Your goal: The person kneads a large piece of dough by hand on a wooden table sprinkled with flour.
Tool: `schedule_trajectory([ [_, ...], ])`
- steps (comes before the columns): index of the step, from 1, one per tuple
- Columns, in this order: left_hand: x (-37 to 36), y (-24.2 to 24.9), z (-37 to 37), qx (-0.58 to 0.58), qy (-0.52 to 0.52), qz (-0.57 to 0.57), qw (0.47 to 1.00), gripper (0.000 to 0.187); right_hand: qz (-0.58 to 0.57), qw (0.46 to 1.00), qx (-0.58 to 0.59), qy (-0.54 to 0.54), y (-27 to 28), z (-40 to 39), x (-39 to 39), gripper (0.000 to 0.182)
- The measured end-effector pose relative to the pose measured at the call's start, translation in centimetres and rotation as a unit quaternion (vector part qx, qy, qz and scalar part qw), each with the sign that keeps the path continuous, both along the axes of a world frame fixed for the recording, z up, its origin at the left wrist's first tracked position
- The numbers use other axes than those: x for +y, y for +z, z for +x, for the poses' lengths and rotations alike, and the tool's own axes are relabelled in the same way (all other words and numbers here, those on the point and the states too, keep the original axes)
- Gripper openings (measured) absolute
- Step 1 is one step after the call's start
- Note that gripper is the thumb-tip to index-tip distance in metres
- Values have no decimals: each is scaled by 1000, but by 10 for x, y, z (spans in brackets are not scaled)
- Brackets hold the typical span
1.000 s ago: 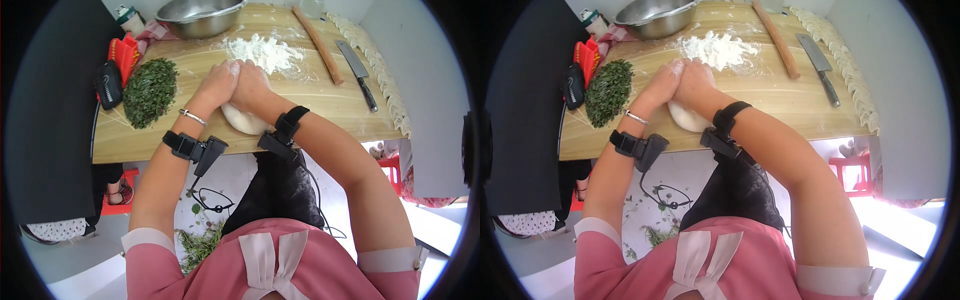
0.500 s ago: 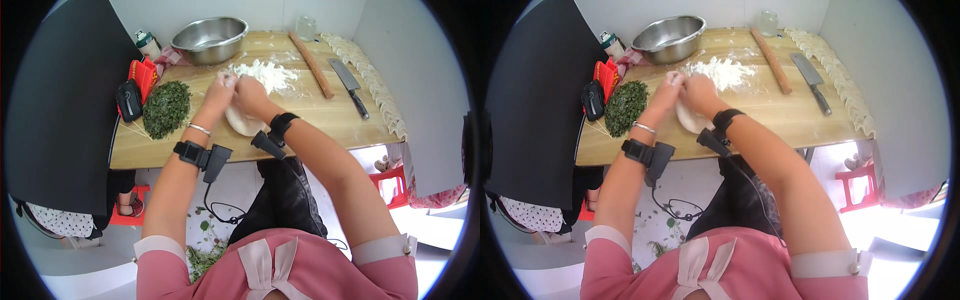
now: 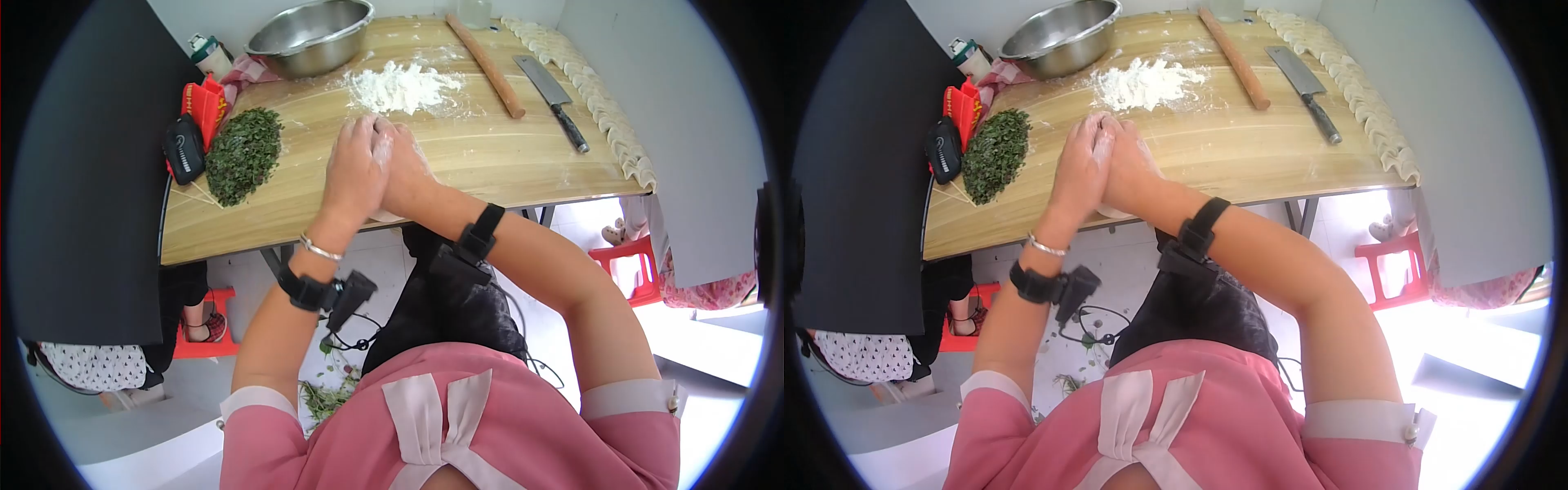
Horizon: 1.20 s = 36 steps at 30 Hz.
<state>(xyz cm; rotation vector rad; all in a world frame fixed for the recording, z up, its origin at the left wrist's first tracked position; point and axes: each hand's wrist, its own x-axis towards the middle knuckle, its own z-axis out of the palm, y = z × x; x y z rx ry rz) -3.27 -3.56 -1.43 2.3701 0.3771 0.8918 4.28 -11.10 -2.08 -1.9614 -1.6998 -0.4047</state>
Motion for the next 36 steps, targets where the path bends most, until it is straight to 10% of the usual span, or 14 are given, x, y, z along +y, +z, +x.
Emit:
schedule_trajectory([
  [19, 100, -21, 61, 150, 72, 0, 986, 49, -107, 988, 97, -61, -12, 59, 88, 26],
  [23, 91, -55, 30, -42, 23, -163, 985, 51, -1, 991, 67, -115, -11, 55, 78, 27],
  [36, 28, -17, -36, -100, -122, -450, 879, 24, 58, 997, -6, 48, 31, 13, 13, 17],
])
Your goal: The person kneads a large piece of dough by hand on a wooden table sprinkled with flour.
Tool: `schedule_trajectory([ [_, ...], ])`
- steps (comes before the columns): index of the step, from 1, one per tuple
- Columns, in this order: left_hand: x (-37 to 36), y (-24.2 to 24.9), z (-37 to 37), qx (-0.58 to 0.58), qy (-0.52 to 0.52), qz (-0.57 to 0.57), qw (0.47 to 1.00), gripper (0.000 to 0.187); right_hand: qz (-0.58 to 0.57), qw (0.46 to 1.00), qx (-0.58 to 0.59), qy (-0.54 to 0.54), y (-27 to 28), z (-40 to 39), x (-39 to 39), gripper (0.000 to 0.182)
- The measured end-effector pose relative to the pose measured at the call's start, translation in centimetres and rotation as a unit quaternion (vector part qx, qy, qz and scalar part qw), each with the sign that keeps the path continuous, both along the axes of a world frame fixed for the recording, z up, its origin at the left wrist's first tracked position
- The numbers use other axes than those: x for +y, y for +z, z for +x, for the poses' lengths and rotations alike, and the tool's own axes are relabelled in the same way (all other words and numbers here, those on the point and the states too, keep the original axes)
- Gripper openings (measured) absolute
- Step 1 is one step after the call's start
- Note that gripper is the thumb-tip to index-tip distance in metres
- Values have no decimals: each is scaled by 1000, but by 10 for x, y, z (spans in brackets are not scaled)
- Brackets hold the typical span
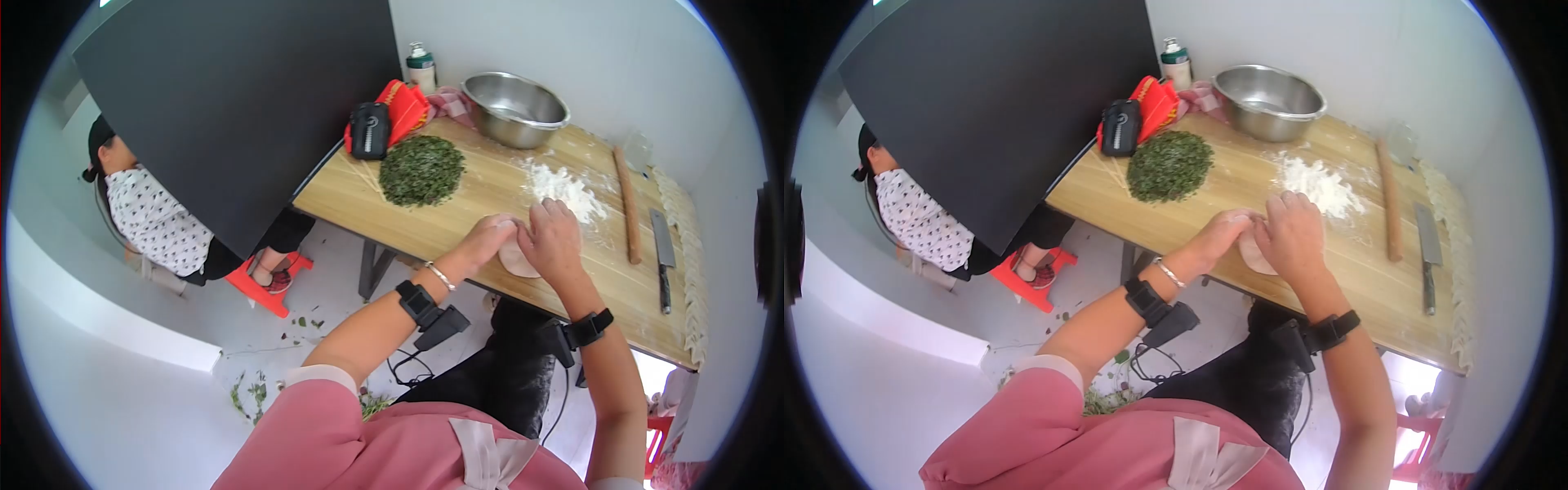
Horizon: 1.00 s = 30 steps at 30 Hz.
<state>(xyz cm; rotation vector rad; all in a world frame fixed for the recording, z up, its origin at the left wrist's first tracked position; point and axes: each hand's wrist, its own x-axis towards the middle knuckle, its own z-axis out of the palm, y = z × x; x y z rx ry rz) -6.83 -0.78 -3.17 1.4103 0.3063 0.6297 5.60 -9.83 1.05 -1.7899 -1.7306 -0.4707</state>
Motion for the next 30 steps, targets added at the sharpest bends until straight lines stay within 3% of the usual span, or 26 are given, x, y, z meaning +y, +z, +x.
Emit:
schedule_trajectory([
  [3, 2, -2, 1, 44, 34, 6, 998, 23, -54, 998, 0, -13, -4, -8, -3, 17],
  [5, 4, 5, 5, 75, 42, 27, 996, 25, -12, 996, -87, -15, -9, -7, -5, 22],
  [7, 5, 10, 20, 143, 150, 271, 940, 26, 109, 980, -165, -28, -23, -9, -1, 30],
  [9, 2, 1, 37, 95, 161, 422, 887, 28, -22, 1000, -4, -18, -38, -15, -11, 33],
  [11, -6, 12, 40, 140, 76, 405, 900, 27, -1, 998, -51, -40, -61, -7, -9, 34],
  [13, -9, 20, 47, 178, 91, 382, 902, 26, -36, 999, -7, -40, -54, 0, -5, 35],
  [15, 13, 12, 58, 147, 92, 478, 861, 28, -46, 999, -1, -13, -51, 12, 12, 35],
  [19, 69, -2, 87, 143, 53, 529, 835, 32, -46, 998, -1, -49, -39, 25, 42, 36],
  [21, 87, -4, 99, 181, 64, 529, 827, 31, -204, 975, 25, -86, -25, 31, 54, 38],
  [25, 103, 4, 118, 222, 90, 533, 812, 40, -185, 973, 60, -126, -31, 46, 80, 37],
  [27, 105, 12, 124, 298, 134, 542, 774, 41, -258, 946, 134, -142, -23, 49, 85, 35],
  [30, 114, 10, 108, 267, 109, 559, 777, 42, -260, 946, 175, -85, -16, 56, 80, 38],
])
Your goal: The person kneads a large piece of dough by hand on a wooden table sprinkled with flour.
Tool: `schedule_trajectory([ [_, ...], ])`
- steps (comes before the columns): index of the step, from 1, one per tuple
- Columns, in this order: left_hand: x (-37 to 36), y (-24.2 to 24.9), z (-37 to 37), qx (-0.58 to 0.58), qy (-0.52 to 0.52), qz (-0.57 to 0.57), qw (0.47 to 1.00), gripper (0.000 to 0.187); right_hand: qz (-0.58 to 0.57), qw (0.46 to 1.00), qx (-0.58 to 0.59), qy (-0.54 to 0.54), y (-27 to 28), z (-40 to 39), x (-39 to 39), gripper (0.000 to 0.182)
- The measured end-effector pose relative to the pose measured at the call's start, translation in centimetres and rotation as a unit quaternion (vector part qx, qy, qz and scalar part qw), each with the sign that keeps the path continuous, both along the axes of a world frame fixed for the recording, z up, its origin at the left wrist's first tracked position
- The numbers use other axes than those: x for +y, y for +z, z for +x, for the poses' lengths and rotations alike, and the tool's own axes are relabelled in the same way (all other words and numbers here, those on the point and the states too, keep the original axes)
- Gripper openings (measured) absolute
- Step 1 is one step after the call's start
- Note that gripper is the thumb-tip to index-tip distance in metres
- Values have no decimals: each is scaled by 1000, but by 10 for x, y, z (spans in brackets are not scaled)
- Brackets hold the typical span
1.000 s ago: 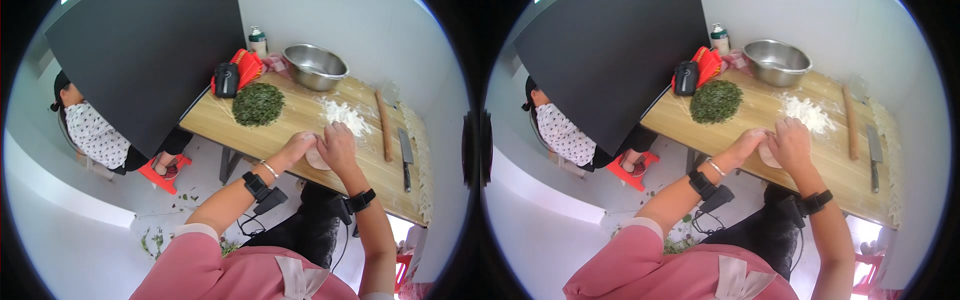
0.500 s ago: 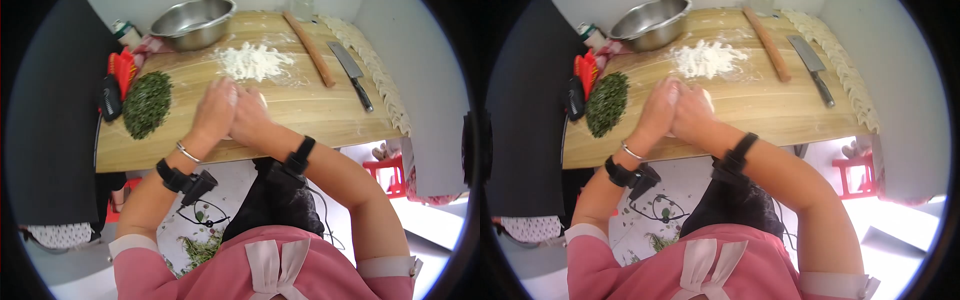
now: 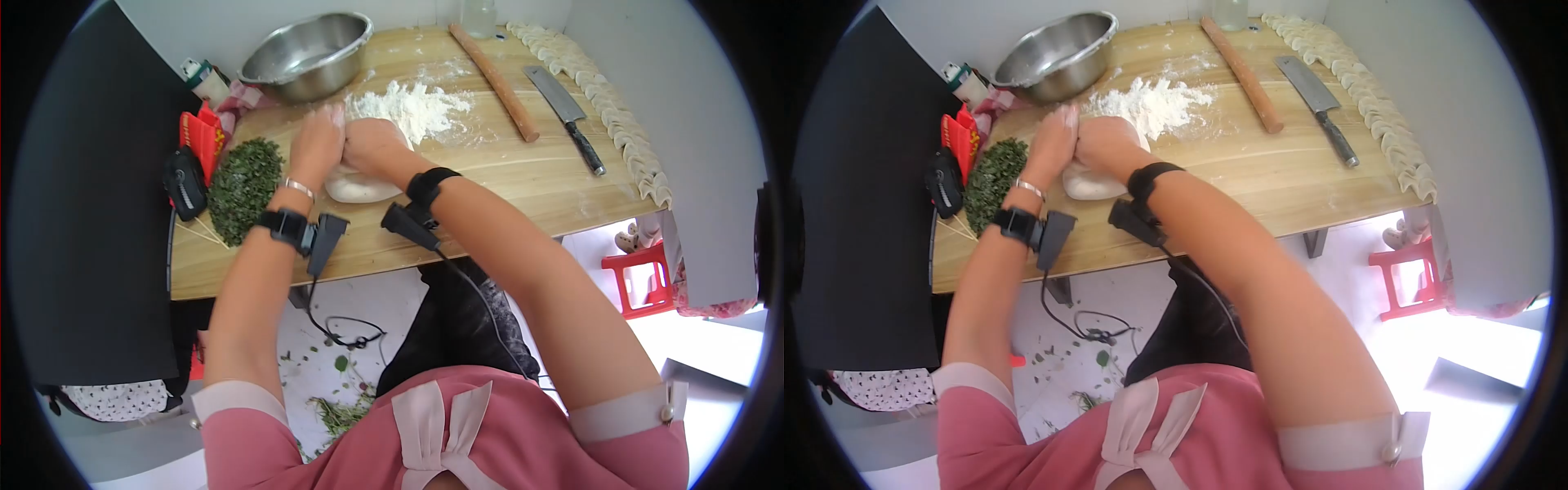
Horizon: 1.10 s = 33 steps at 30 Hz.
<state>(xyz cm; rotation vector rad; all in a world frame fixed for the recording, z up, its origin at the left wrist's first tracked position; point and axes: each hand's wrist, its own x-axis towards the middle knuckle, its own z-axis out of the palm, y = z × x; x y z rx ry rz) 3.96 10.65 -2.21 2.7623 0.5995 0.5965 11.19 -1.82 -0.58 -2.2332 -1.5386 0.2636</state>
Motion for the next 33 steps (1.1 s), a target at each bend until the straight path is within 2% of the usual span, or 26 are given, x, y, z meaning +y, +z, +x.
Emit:
schedule_trajectory([
  [3, -7, -10, -44, 37, -28, 16, 999, 45, 65, 998, -14, 8, -4, 19, -16, 38],
  [4, -19, -3, -54, 37, -25, 17, 999, 45, 54, 998, -5, 13, -3, 20, -29, 39],
  [5, -31, 2, -63, 41, 32, -178, 983, 46, 52, 999, -3, 16, -3, 18, -40, 39],
  [6, -43, 5, -70, 42, 89, -367, 925, 48, 14, 1000, -13, -8, -1, 14, -51, 39],
  [7, -52, 7, -72, 40, 90, -369, 924, 48, -23, 999, -26, -31, 4, 11, -60, 40],
  [9, -62, 9, -71, -52, 67, -486, 870, 49, -46, 998, -18, -29, 10, 1, -79, 43],
  [11, -59, 8, -68, -32, 43, -499, 865, 51, -131, 991, -10, 15, 19, -4, -92, 45],
  [12, -58, 8, -66, -5, 19, -510, 860, 53, -133, 991, -13, 15, 21, -8, -96, 45],
  [14, -56, 6, -62, 8, 29, -521, 853, 54, -13, 998, -49, -39, 21, -19, -97, 46],
  [15, -56, 6, -61, 22, 39, -528, 848, 55, -14, 998, -47, -41, 15, -23, -90, 46],
  [17, -56, 8, -60, 11, 51, -530, 847, 56, 114, 983, -144, -13, -1, -30, -70, 47],
  [18, -55, 8, -59, -4, 64, -532, 844, 57, 84, 989, -119, 40, -2, -32, -65, 45],
  [19, -51, 7, -58, 0, 66, -534, 843, 57, 82, 989, -115, 39, -8, -30, -57, 45],
  [21, -42, 4, -56, -21, 64, -478, 876, 61, 26, 986, -131, 94, -14, -26, -41, 41],
  [22, -36, 2, -55, -16, 68, -485, 872, 61, 18, 987, -125, 96, -18, -23, -36, 41],
  [24, -26, 0, -47, 26, 13, -428, 903, 58, 83, 983, -139, 89, -23, -15, -32, 38],
  [25, -21, -2, -40, 30, 12, -434, 900, 58, 75, 984, -135, 87, -22, -11, -27, 38],
  [27, -21, -7, -29, -16, -83, -298, 951, 55, 62, 985, -144, 68, -24, -3, -18, 38],
  [31, -22, -8, -19, -39, -80, -255, 963, 51, 49, 990, -128, 32, -30, 11, 1, 38],
  [33, -13, -9, -29, -14, -49, -435, 899, 49, 46, 992, -114, 0, -27, 9, 4, 44],
])
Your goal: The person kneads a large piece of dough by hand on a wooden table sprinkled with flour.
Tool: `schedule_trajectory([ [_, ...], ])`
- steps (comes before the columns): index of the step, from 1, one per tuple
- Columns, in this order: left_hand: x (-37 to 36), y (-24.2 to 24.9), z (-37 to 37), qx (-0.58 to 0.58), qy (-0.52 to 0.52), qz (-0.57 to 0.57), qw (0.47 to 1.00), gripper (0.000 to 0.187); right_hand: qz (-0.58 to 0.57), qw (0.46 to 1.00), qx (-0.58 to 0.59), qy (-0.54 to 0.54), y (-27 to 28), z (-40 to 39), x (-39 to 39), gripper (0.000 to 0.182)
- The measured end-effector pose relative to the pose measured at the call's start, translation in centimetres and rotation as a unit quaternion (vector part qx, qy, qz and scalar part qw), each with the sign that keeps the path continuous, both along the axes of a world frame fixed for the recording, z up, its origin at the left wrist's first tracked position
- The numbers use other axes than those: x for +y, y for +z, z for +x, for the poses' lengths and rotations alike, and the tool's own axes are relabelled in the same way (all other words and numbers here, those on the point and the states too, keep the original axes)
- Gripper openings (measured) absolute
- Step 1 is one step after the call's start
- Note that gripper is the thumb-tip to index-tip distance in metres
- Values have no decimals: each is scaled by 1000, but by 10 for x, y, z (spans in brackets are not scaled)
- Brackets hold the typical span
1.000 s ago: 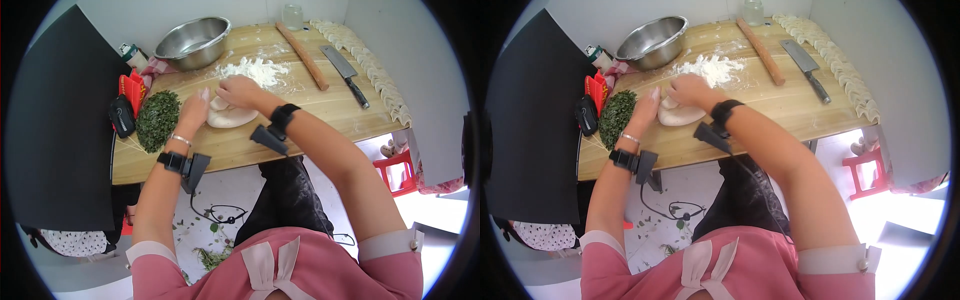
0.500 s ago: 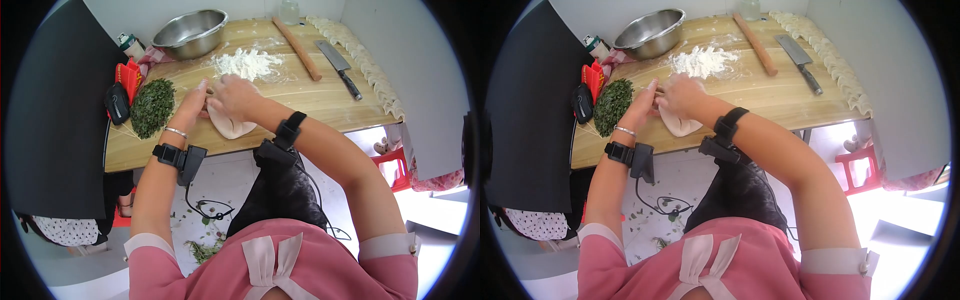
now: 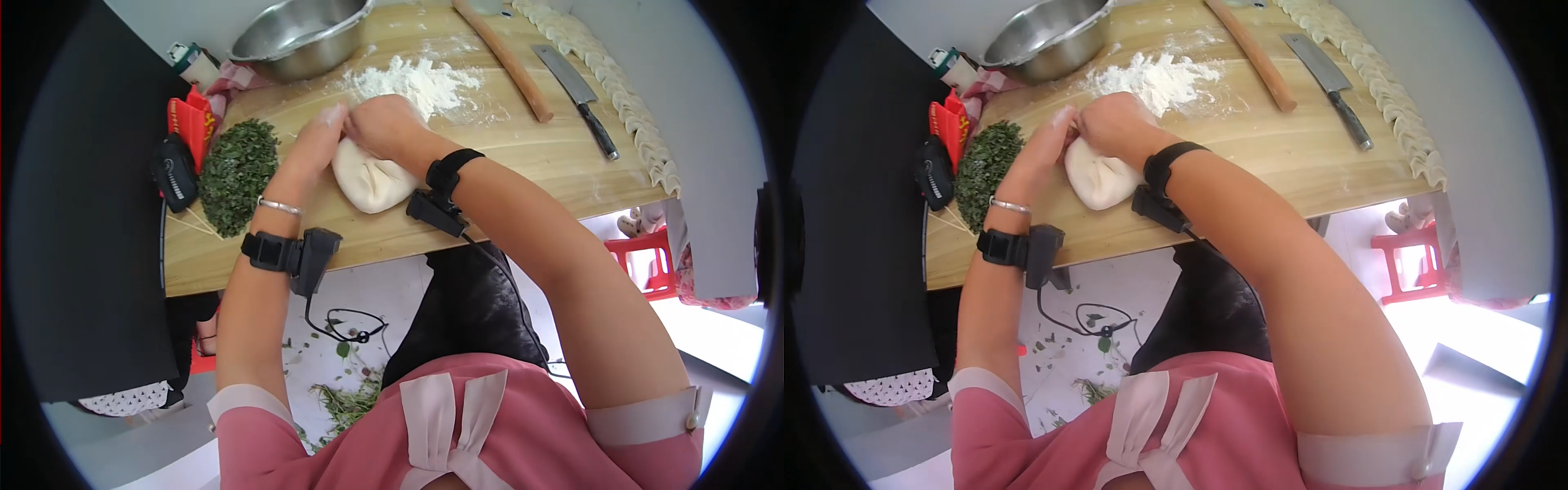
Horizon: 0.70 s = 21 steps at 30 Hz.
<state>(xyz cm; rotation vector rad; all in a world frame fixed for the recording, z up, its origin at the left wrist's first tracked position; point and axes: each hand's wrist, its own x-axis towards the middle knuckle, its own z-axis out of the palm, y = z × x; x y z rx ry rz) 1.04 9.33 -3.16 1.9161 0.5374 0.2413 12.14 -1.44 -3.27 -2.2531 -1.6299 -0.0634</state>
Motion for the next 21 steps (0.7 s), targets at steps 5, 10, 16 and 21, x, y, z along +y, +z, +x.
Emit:
schedule_trajectory([
  [5, -27, 12, -38, 81, 21, -6, 997, 45, 135, 990, 48, -13, -13, 7, -1, 55],
  [10, -68, -4, -57, -94, 27, 47, 994, 54, 182, 888, 422, 8, 33, 4, -26, 55],
  [16, -107, -6, -69, -145, 103, 294, 939, 49, 127, 990, -4, 57, 25, -43, -57, 33],
  [21, -79, -18, -94, -150, 21, 197, 969, 51, 174, 982, -70, 27, 7, -73, -74, 23],
])
